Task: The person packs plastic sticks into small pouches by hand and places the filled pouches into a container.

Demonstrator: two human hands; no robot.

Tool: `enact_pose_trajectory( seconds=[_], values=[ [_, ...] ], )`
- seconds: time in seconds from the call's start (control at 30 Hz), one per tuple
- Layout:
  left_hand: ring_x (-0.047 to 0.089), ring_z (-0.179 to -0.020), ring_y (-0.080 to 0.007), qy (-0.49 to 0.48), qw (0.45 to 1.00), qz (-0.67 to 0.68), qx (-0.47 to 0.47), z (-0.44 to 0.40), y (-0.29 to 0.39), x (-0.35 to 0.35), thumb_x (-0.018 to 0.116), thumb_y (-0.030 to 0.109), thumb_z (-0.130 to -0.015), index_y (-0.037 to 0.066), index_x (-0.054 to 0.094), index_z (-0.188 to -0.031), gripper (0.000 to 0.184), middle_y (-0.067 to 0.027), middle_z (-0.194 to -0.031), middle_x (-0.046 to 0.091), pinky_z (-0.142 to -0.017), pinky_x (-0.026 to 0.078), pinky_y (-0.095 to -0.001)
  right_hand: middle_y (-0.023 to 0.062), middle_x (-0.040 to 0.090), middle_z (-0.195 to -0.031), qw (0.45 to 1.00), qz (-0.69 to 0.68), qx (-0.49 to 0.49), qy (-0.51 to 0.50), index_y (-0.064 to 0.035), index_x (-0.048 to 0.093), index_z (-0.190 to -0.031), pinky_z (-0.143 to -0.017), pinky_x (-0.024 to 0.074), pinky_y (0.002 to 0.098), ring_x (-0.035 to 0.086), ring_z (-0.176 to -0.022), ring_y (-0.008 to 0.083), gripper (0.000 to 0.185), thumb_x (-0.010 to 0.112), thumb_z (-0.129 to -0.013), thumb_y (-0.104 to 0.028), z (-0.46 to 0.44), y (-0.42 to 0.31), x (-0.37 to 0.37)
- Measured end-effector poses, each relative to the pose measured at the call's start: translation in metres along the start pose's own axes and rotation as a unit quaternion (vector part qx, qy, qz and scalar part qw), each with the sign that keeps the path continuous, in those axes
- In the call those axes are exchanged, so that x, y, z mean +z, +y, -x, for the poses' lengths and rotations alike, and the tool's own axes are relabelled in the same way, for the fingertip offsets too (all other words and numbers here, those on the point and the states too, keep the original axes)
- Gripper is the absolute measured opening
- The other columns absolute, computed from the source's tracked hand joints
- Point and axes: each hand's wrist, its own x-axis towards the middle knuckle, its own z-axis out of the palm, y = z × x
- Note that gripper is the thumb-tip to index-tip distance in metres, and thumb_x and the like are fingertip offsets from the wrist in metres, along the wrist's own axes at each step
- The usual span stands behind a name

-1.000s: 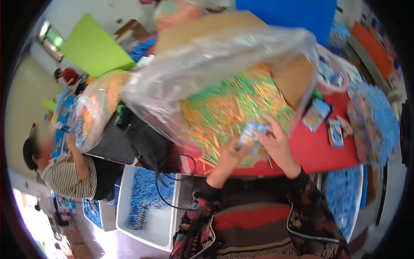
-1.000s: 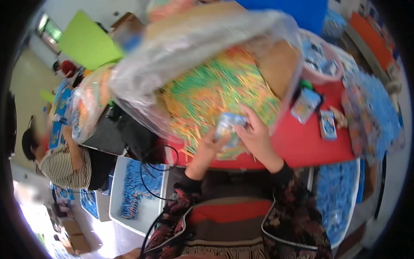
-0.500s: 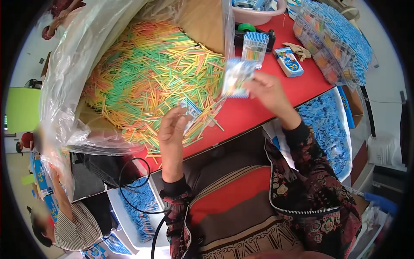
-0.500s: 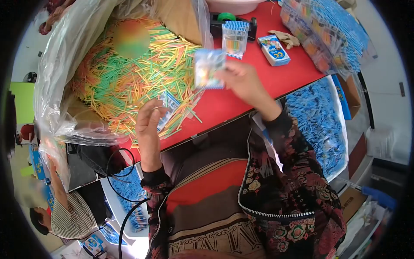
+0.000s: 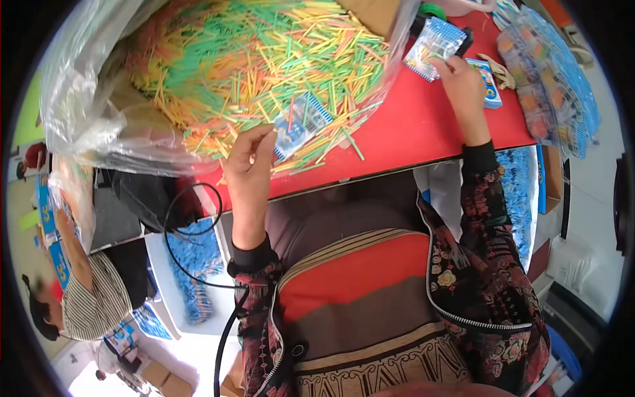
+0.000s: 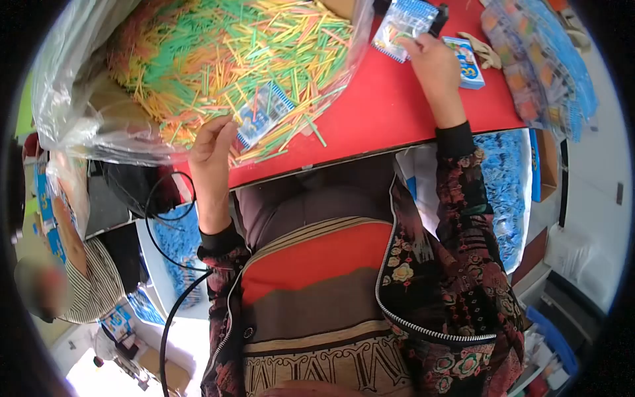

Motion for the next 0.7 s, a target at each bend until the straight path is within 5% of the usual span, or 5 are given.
enact_pose_trajectory(
  seconds=[0.23, 0.3, 0.37, 0.53, 0.7],
  values=[
    [0.057, -0.076, -0.0242, -0.003, 0.953, -0.228, 0.201, 0.005, -0.005, 0.018, 0.065, 0.002, -0.077, 0.003, 0.066, -0.087, 0.010, -0.0083, -0.080, 0.062, -0.070, 0.045, -0.0324, 0.0061, 0.061, -0.073, 0.994, -0.065, 0.019, 0.090, -0.0064, 0.065, -0.091, -0.057, 0.0457, 0.0277, 0.059, -0.063, 0.0151, 0.022, 0.071, -0.080, -0.025, 0.012, -0.048, -0.020],
    [0.056, -0.080, -0.0273, 0.008, 0.949, -0.235, 0.211, -0.004, -0.012, 0.023, 0.067, 0.005, -0.074, 0.005, 0.067, -0.085, 0.011, -0.0080, -0.081, 0.062, -0.074, 0.044, -0.0363, 0.0048, 0.060, -0.079, 0.933, -0.358, -0.027, 0.002, -0.0058, 0.066, -0.092, -0.061, 0.0449, 0.0242, 0.058, -0.071, 0.0109, 0.014, 0.068, -0.082, -0.015, 0.025, -0.089, -0.018],
    [0.055, -0.081, -0.0275, 0.013, 0.898, -0.330, 0.291, -0.013, -0.019, 0.027, 0.068, 0.006, -0.073, 0.006, 0.067, -0.087, 0.014, -0.0073, -0.083, 0.060, -0.076, 0.044, -0.0374, 0.0065, 0.060, -0.084, 0.914, -0.352, -0.154, -0.131, -0.0068, 0.067, -0.093, -0.065, 0.0455, 0.0238, 0.059, -0.075, 0.0144, 0.010, 0.064, -0.084, -0.010, 0.036, -0.121, -0.015],
    [0.053, -0.088, -0.0277, 0.027, 0.870, -0.390, 0.299, -0.016, -0.027, 0.032, 0.068, 0.005, -0.070, 0.005, 0.065, -0.093, 0.023, -0.0067, -0.093, 0.057, -0.079, 0.043, -0.0383, 0.0065, 0.055, -0.078, 0.894, -0.136, -0.399, -0.152, -0.0073, 0.067, -0.090, -0.063, 0.0467, 0.0329, 0.057, -0.072, 0.0252, 0.018, 0.069, -0.074, -0.012, 0.041, -0.155, 0.025],
    [0.052, -0.091, -0.0285, 0.039, 0.865, -0.406, 0.294, -0.017, -0.024, 0.030, 0.069, 0.003, -0.067, 0.002, 0.063, -0.097, 0.030, -0.0076, -0.099, 0.055, -0.080, 0.043, -0.0391, 0.0050, 0.052, -0.076, 0.899, -0.149, -0.375, -0.170, -0.0087, 0.066, -0.090, -0.062, 0.0455, 0.0353, 0.057, -0.072, 0.0236, 0.025, 0.073, -0.067, -0.016, 0.033, -0.168, 0.029]
  ],
)
